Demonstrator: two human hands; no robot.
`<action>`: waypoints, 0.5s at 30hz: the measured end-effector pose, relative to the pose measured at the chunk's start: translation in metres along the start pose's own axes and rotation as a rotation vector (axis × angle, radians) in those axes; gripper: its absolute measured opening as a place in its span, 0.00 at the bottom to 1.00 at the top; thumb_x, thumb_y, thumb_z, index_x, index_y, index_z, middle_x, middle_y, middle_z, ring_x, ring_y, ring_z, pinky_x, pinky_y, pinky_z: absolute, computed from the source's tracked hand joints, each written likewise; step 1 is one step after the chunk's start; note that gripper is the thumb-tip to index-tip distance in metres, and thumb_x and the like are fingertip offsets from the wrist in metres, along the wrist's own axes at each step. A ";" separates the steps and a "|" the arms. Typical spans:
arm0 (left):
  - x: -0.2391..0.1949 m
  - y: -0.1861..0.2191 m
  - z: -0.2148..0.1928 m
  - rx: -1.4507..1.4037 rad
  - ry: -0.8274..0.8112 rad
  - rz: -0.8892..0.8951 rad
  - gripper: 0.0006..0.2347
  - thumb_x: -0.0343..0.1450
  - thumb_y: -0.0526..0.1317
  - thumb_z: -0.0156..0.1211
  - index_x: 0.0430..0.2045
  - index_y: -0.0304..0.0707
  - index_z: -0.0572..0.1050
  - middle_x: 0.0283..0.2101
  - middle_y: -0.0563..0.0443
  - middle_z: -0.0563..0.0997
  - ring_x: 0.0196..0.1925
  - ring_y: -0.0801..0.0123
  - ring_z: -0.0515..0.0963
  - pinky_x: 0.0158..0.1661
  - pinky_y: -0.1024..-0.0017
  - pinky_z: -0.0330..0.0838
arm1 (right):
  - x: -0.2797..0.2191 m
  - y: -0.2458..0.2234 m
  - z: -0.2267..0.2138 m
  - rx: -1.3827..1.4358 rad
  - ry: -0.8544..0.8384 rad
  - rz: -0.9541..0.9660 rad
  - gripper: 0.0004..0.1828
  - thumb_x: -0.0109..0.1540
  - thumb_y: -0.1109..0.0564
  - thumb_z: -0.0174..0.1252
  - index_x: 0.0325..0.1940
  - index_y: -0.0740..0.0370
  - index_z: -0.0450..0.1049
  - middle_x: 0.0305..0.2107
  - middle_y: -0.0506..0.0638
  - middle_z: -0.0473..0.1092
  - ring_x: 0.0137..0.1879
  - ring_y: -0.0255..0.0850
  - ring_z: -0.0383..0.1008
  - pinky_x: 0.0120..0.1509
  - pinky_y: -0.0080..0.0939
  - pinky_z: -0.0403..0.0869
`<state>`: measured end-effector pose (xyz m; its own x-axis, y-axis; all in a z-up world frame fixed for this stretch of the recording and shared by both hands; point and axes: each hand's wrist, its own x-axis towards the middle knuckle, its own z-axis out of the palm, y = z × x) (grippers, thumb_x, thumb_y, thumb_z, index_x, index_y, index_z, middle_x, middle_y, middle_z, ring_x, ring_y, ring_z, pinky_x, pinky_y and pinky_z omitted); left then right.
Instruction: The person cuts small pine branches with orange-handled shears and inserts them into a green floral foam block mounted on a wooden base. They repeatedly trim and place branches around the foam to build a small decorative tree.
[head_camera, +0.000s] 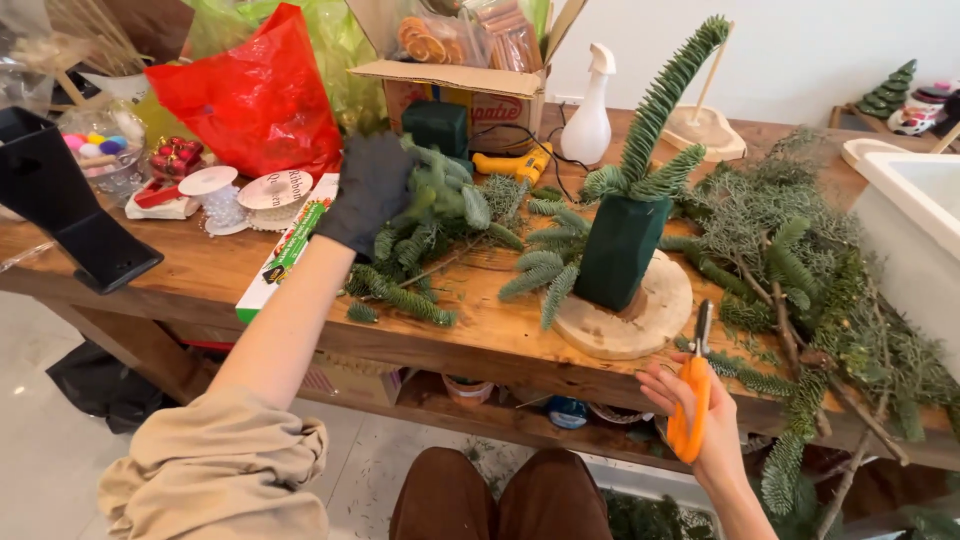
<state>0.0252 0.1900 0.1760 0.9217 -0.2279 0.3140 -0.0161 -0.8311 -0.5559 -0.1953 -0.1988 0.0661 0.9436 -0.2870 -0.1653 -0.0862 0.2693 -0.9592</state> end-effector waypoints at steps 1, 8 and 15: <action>0.004 -0.005 -0.005 -0.030 -0.060 -0.073 0.10 0.71 0.46 0.58 0.46 0.59 0.74 0.36 0.49 0.74 0.34 0.65 0.79 0.36 0.66 0.72 | -0.001 0.002 -0.002 -0.003 -0.022 -0.003 0.20 0.61 0.64 0.52 0.58 0.70 0.64 0.50 0.71 0.70 0.55 0.60 0.74 0.65 0.53 0.72; -0.068 -0.005 -0.073 -1.910 -0.171 -0.497 0.07 0.71 0.39 0.57 0.33 0.37 0.80 0.29 0.56 0.75 0.20 0.78 0.54 0.21 0.79 0.49 | -0.007 0.011 -0.007 -0.051 -0.207 0.089 0.17 0.65 0.60 0.54 0.56 0.72 0.70 0.33 0.63 0.71 0.31 0.47 0.67 0.37 0.46 0.69; -0.064 0.084 -0.010 -2.412 -0.312 -0.356 0.09 0.67 0.45 0.66 0.36 0.46 0.81 0.27 0.60 0.79 0.17 0.79 0.72 0.14 0.80 0.55 | 0.011 0.011 -0.001 -0.122 -0.429 0.138 0.17 0.66 0.53 0.51 0.53 0.70 0.71 0.32 0.59 0.70 0.29 0.43 0.64 0.38 0.42 0.67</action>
<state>-0.0390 0.1294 0.1166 0.9878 -0.1520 -0.0344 0.0723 0.2516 0.9651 -0.1861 -0.1997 0.0539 0.9655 0.1573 -0.2076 -0.2324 0.1609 -0.9592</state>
